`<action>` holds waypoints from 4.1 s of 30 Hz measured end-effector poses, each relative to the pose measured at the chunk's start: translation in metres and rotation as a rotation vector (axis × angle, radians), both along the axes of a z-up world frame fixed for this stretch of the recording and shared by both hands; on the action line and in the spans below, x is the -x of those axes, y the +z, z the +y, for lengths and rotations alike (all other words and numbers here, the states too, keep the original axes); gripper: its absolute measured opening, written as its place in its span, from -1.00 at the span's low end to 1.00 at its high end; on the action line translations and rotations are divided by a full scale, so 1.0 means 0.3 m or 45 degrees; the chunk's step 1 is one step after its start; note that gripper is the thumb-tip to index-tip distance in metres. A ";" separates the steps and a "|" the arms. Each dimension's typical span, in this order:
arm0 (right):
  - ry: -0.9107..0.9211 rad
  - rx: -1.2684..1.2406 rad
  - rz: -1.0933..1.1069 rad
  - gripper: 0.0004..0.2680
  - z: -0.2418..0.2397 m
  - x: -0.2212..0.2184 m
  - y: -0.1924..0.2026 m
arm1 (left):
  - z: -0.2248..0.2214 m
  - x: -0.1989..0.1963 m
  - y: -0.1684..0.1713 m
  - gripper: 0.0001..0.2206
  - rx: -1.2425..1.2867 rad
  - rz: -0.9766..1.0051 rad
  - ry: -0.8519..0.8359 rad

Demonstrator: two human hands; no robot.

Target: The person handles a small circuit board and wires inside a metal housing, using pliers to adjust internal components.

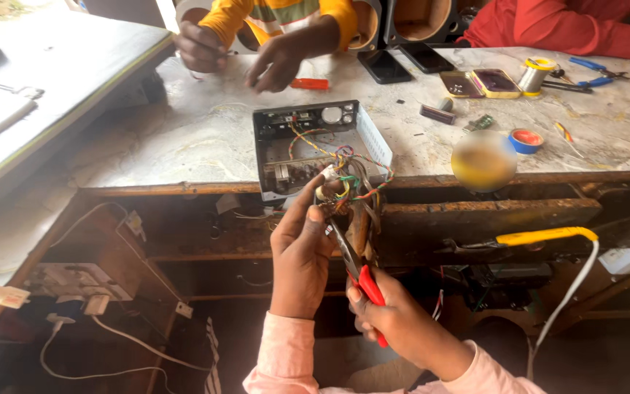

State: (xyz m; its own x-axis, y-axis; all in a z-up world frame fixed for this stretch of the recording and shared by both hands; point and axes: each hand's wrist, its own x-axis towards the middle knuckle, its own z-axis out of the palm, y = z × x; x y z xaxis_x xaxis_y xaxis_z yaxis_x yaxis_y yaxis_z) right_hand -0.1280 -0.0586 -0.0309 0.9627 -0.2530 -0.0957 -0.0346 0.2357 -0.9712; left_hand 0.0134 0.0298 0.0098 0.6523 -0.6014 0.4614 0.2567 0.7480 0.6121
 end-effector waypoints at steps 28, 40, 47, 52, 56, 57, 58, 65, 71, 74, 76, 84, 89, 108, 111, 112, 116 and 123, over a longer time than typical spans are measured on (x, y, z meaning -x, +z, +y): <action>-0.278 0.321 0.125 -0.75 0.039 0.002 -0.008 | 0.003 0.005 -0.028 -0.60 0.091 0.195 -0.030; -0.704 1.564 0.618 -0.60 0.112 0.019 0.140 | 0.005 0.024 -0.019 -0.59 0.092 0.154 0.053; -0.453 1.827 0.447 -0.56 -0.099 0.013 -0.065 | -0.051 0.016 -0.021 -0.60 -0.057 0.209 0.141; -0.479 1.419 0.025 -0.45 -0.167 -0.017 -0.218 | -0.064 0.010 -0.013 -0.58 -0.021 0.140 0.106; -0.547 1.188 0.149 -0.36 -0.100 -0.001 -0.257 | -0.021 0.031 -0.012 -0.57 -0.214 0.001 0.171; -0.577 1.204 0.128 -0.42 -0.091 -0.001 -0.255 | -0.019 0.029 -0.014 -0.57 -0.258 -0.115 0.278; -0.608 1.219 0.108 -0.47 -0.089 -0.002 -0.247 | -0.022 0.023 -0.017 -0.58 -0.306 -0.233 0.382; -0.481 0.558 0.045 -0.81 -0.004 -0.007 -0.154 | 0.006 -0.004 -0.045 -0.61 0.078 0.173 -0.082; -0.576 1.019 0.240 -0.80 0.027 0.009 -0.060 | 0.004 -0.011 -0.061 -0.62 0.061 0.199 -0.064; -0.745 1.616 0.411 -0.64 0.026 0.021 -0.015 | 0.004 -0.009 -0.068 -0.60 0.068 0.138 -0.032; -0.693 1.687 0.344 -0.61 0.018 0.032 0.017 | 0.004 -0.010 -0.065 -0.59 0.064 0.097 -0.003; -0.687 1.912 0.265 -0.61 0.018 0.064 0.090 | 0.003 0.002 -0.062 -0.59 0.028 0.072 0.015; -0.682 1.952 0.258 -0.66 0.021 0.062 0.085 | -0.008 0.009 -0.057 -0.60 0.043 0.062 0.036; -0.692 1.425 0.436 -0.72 0.072 0.016 0.062 | -0.025 0.027 -0.072 -0.61 0.201 0.201 -0.015; -0.595 1.202 0.436 -0.82 0.060 0.013 0.041 | -0.030 0.017 -0.087 -0.60 0.264 0.199 -0.066; -0.587 1.200 0.329 -0.82 0.057 0.014 0.031 | -0.033 0.017 -0.095 -0.60 0.258 0.207 -0.054; -0.453 0.567 0.098 -0.88 0.050 -0.013 -0.001 | -0.054 0.026 -0.114 -0.63 0.317 0.280 -0.036; -0.419 0.366 -0.096 -0.89 0.012 -0.015 -0.029 | -0.064 0.044 -0.099 -0.65 0.379 0.311 -0.071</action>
